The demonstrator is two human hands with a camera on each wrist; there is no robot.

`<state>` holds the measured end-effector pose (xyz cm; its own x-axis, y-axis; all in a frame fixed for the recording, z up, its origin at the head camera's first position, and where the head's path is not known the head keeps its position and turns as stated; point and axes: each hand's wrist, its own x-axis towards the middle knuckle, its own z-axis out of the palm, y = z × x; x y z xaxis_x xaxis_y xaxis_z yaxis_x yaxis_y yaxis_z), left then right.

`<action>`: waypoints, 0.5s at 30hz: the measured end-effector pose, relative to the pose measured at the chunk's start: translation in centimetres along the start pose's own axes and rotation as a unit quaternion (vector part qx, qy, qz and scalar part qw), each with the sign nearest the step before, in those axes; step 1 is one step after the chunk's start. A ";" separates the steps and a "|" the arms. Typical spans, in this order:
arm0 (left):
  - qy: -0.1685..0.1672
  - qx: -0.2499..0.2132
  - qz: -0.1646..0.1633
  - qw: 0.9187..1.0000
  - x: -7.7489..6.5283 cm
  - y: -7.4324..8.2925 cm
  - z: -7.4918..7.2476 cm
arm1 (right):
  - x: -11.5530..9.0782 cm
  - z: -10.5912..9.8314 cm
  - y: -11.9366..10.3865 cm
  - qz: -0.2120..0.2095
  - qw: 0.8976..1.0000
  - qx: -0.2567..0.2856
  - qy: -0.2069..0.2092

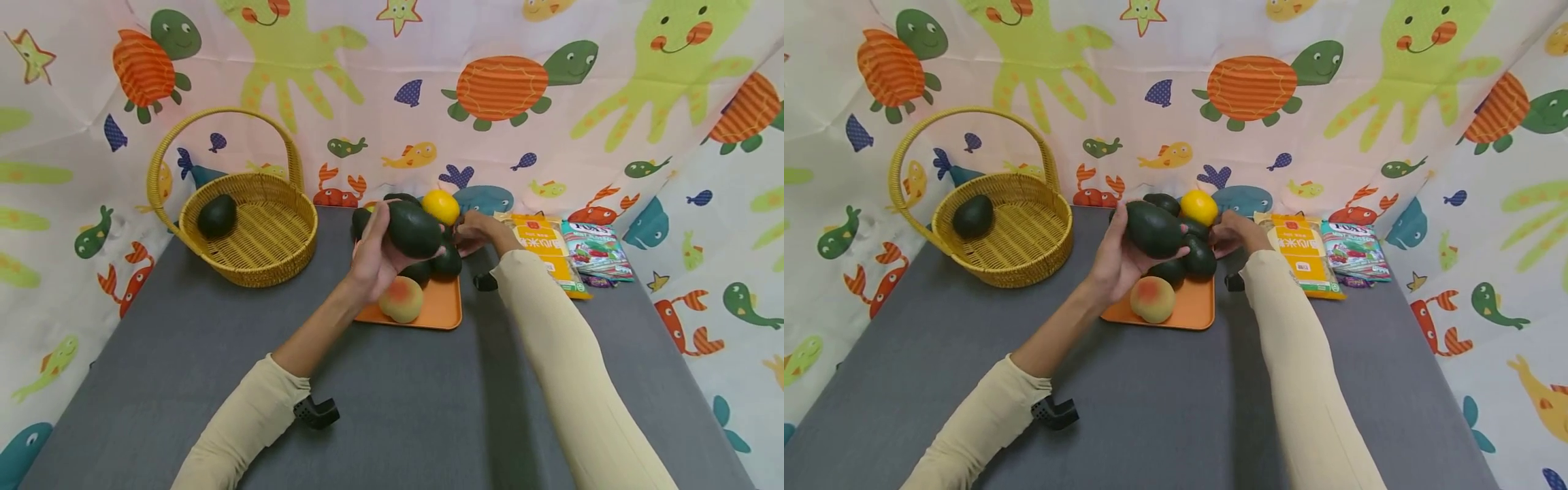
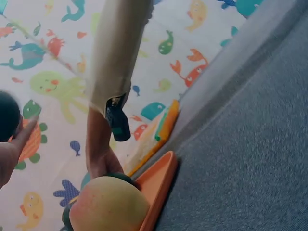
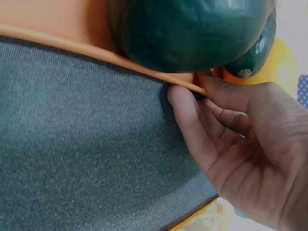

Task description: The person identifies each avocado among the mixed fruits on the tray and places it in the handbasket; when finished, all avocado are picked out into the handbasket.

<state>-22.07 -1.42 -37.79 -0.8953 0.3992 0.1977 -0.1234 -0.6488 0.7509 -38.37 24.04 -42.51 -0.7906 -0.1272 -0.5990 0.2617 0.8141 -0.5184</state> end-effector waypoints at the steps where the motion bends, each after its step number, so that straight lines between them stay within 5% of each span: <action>1: 0.003 -0.020 -0.007 1.000 0.0 0.1 -0.2 | -0.1 0.0 -0.1 0.002 1.000 0.003 0.001; 4: 0.020 -0.032 -0.021 0.999 -0.2 0.6 -0.8 | -0.3 0.0 -0.3 0.002 1.000 0.006 -0.008; 15: 0.041 0.042 -0.003 0.998 -0.6 2.7 -1.7 | -0.2 -0.1 -0.1 0.003 0.999 0.036 -0.018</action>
<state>-22.58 -4.51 -36.91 -0.9269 0.3463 0.1444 -0.0947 -0.5883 0.8030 -38.31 24.04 -42.25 -0.7694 -0.1440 -0.6223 0.3063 0.7717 -0.5573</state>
